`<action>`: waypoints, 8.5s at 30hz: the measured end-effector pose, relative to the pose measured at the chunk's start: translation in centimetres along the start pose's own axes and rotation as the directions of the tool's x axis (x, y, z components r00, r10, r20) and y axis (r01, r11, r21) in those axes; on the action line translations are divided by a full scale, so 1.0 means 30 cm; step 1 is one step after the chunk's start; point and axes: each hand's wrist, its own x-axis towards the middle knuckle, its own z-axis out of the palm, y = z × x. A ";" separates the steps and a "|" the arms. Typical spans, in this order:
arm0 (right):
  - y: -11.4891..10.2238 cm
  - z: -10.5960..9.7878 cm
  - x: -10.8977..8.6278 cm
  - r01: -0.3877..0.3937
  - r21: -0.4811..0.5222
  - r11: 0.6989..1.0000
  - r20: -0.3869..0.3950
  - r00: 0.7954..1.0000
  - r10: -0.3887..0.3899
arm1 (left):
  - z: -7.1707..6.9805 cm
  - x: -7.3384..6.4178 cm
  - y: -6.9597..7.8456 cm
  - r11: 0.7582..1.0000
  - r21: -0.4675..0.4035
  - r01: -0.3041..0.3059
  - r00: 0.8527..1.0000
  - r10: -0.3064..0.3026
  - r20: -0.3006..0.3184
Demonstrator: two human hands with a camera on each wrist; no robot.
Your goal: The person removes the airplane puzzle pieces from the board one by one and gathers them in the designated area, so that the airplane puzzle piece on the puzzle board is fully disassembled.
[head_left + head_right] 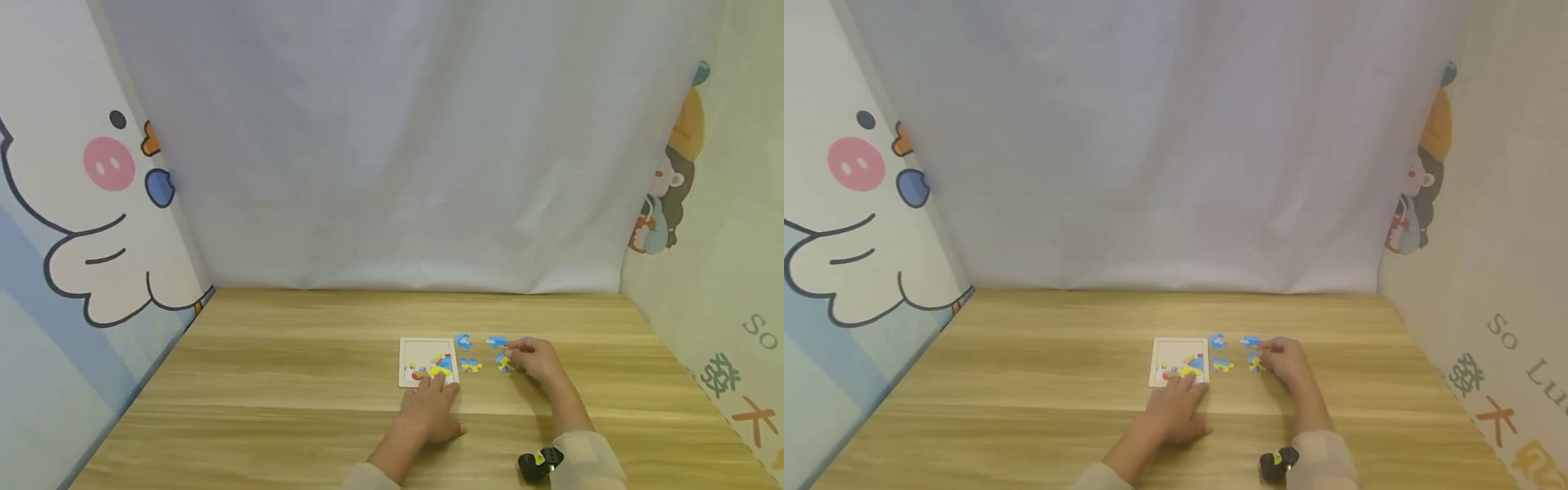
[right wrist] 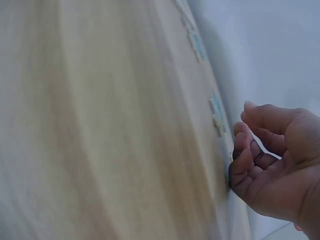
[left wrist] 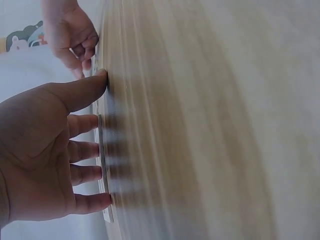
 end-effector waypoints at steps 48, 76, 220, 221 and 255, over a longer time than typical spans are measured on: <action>-0.130 0.212 0.041 0.286 -0.134 0.949 0.281 0.929 -0.240 | 0.012 0.021 -0.010 0.999 0.035 -0.026 1.000 0.025 0.009; -0.151 0.271 0.061 0.183 -0.274 0.944 0.255 0.960 -0.112 | 0.018 0.017 -0.012 1.000 0.019 -0.017 1.000 0.017 0.014; 0.103 -0.185 -0.036 -0.039 -0.112 0.993 -0.022 0.999 0.036 | -0.007 -0.074 -0.047 0.995 -0.051 0.086 0.996 -0.085 0.025; 0.102 -0.185 -0.036 -0.039 -0.123 0.992 -0.021 0.999 0.037 | -0.008 -0.074 -0.046 0.995 -0.056 0.088 0.996 -0.086 0.028; -0.071 -0.078 -0.073 0.034 0.009 0.999 0.026 0.999 -0.034 | -0.015 -0.093 -0.053 0.992 -0.088 0.089 0.994 -0.083 0.075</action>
